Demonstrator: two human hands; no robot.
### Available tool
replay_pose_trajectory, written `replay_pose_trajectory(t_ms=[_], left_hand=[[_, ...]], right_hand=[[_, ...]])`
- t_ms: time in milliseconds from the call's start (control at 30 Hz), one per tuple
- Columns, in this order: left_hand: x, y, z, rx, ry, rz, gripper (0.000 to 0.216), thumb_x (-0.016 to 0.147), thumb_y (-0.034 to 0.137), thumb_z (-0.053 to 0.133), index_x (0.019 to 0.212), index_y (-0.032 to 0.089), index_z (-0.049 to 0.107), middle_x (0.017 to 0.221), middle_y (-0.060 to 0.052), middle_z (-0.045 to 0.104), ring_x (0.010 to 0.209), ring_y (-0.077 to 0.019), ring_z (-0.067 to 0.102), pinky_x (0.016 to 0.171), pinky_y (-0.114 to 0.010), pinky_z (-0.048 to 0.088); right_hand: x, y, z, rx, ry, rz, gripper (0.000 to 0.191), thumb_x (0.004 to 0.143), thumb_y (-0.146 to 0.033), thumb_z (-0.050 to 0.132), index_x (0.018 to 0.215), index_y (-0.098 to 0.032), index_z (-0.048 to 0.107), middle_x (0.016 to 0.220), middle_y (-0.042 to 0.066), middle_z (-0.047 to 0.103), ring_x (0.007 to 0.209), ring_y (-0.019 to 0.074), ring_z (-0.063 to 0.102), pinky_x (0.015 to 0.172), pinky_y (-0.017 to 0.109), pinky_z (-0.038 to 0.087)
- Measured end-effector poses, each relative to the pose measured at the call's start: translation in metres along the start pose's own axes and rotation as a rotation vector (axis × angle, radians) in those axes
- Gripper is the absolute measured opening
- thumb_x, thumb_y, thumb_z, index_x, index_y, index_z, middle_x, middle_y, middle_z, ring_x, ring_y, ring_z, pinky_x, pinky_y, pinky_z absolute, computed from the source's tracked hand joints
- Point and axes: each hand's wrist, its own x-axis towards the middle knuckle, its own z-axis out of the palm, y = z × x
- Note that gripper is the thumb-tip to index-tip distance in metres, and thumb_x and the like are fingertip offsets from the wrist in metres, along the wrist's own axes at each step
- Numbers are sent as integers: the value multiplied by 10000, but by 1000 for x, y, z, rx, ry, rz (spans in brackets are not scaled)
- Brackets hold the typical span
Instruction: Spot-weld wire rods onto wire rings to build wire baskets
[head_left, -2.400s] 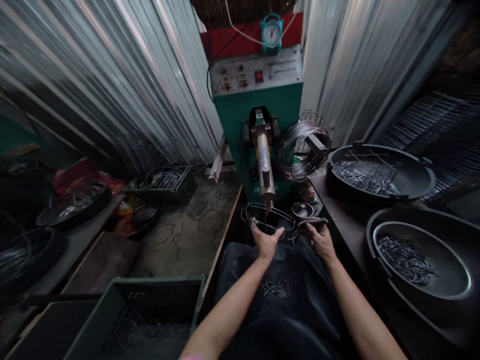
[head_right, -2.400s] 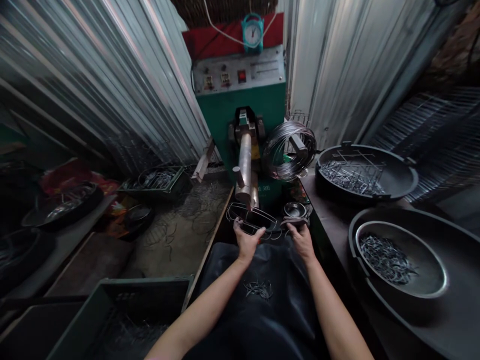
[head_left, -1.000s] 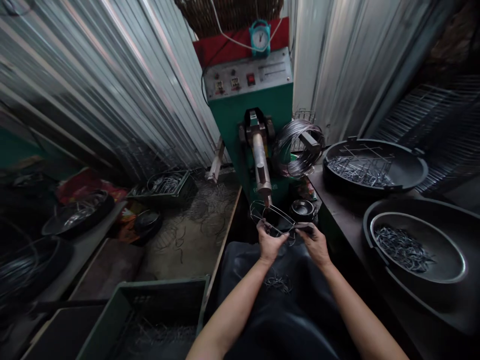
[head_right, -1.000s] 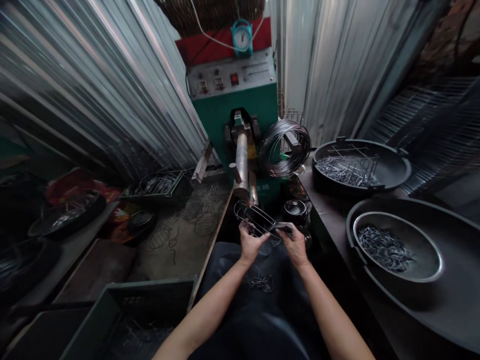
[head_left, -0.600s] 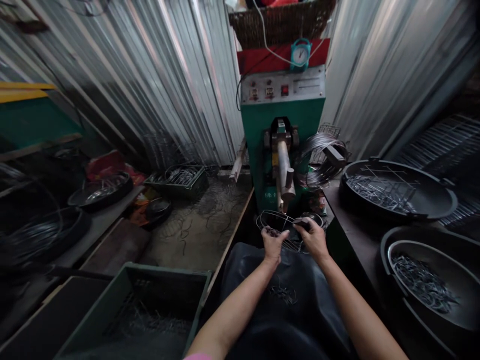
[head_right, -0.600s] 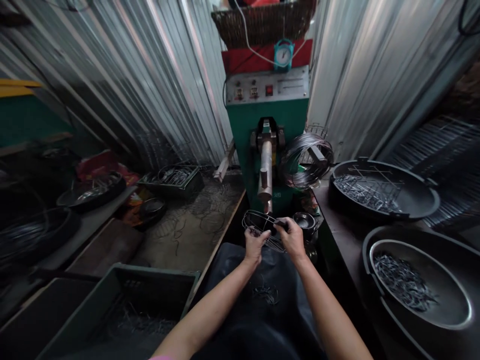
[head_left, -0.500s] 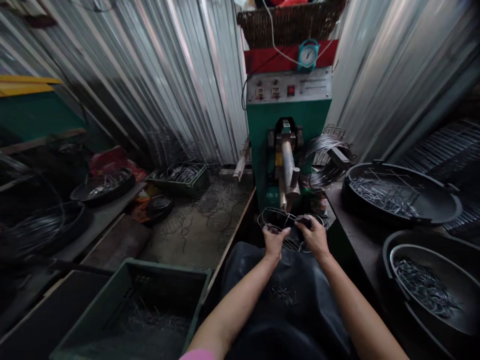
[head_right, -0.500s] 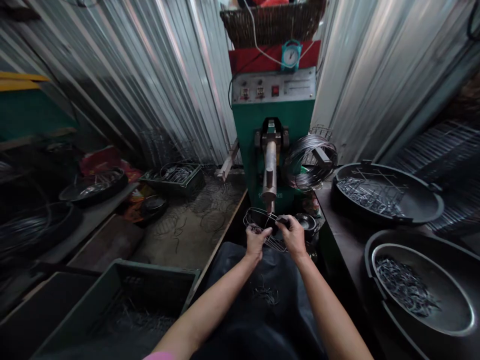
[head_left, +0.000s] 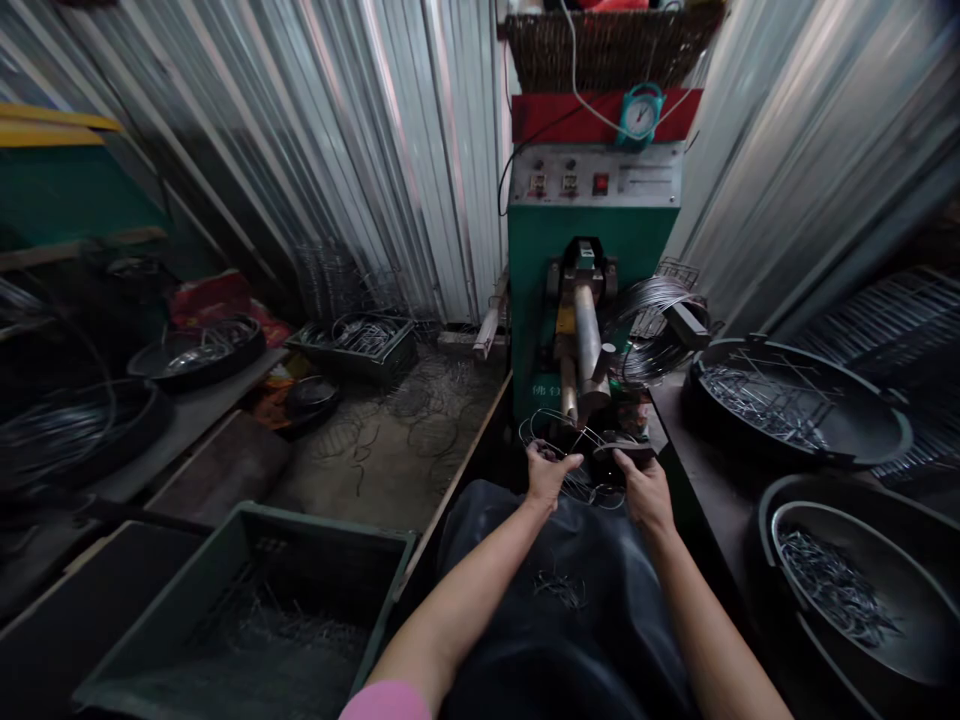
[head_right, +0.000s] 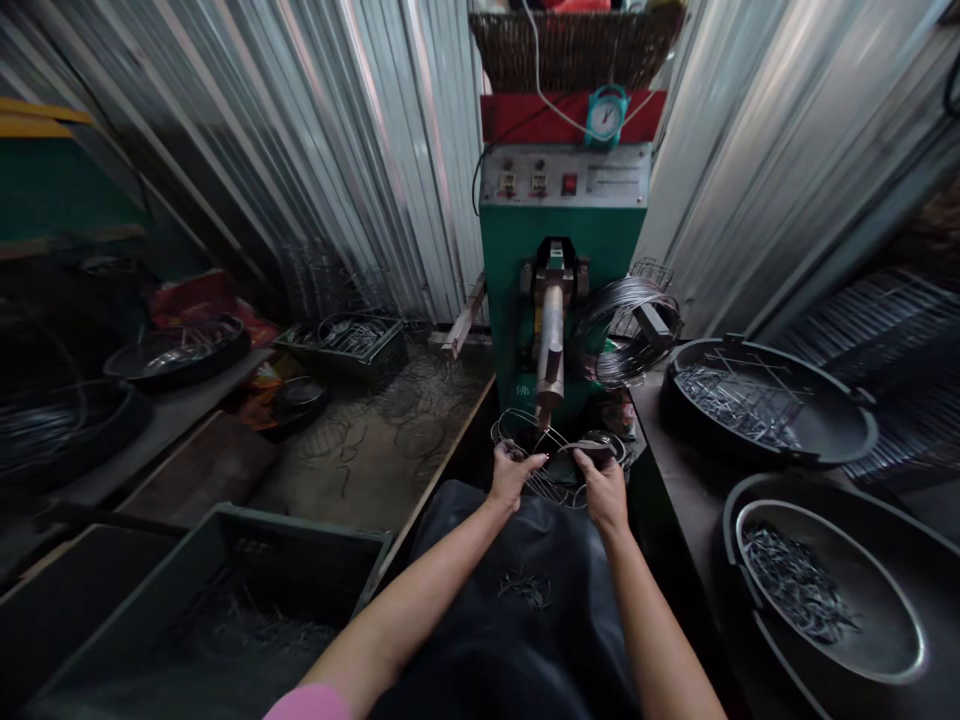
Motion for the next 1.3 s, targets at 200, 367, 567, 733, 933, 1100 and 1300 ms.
replay_pose_trajectory(t_ms=[200,367,567,733,933,1100,1300], left_hand=[[-9,6,-6,-106,-34,-161,642,467,242,805,960,222,393,755,49,482,672,-86,515,635,-233,416],[-8,9,-17,-243,-16,-302,488,527,346,755,861,209,425,775,32,499,674,-95,499,664,-309,467],[1,8,-22,-294,6,-317,441,525,346,747,819,197,453,744,27,483,678,-110,495,688,-365,492],[4,7,-24,-359,11,-303,408,549,330,735,821,197,461,771,17,498,699,-118,504,742,-430,493],[3,11,-28,-405,37,-393,307,615,326,689,780,189,469,672,37,444,621,-109,494,754,-463,497],[4,11,-35,-443,65,-517,265,687,355,639,799,198,458,658,31,437,603,-121,511,748,-477,503],[3,7,-37,-471,50,-577,301,704,406,624,777,198,418,648,30,437,585,-124,513,748,-493,503]], right_hand=[[-2,-7,3,61,22,-57,332,661,-430,687,872,-184,614,899,50,668,875,208,610,866,397,448],[8,-14,-6,122,125,-85,327,685,-436,672,891,-200,578,894,45,669,854,201,624,833,394,479],[4,-10,-3,-22,-59,-142,308,715,-447,643,887,-194,600,892,63,677,870,217,625,841,409,477],[0,-13,9,6,-54,-232,215,760,-352,617,914,-207,582,926,46,665,900,194,614,870,387,458],[5,-6,2,32,213,-173,305,773,-392,577,1003,-192,562,971,57,638,916,192,596,842,366,457],[2,1,-29,-28,270,-105,257,785,-398,530,910,-182,590,911,51,636,874,192,591,793,332,455],[-13,8,-45,-435,22,-248,225,737,-371,568,874,-196,603,833,57,631,780,206,579,736,347,462]])
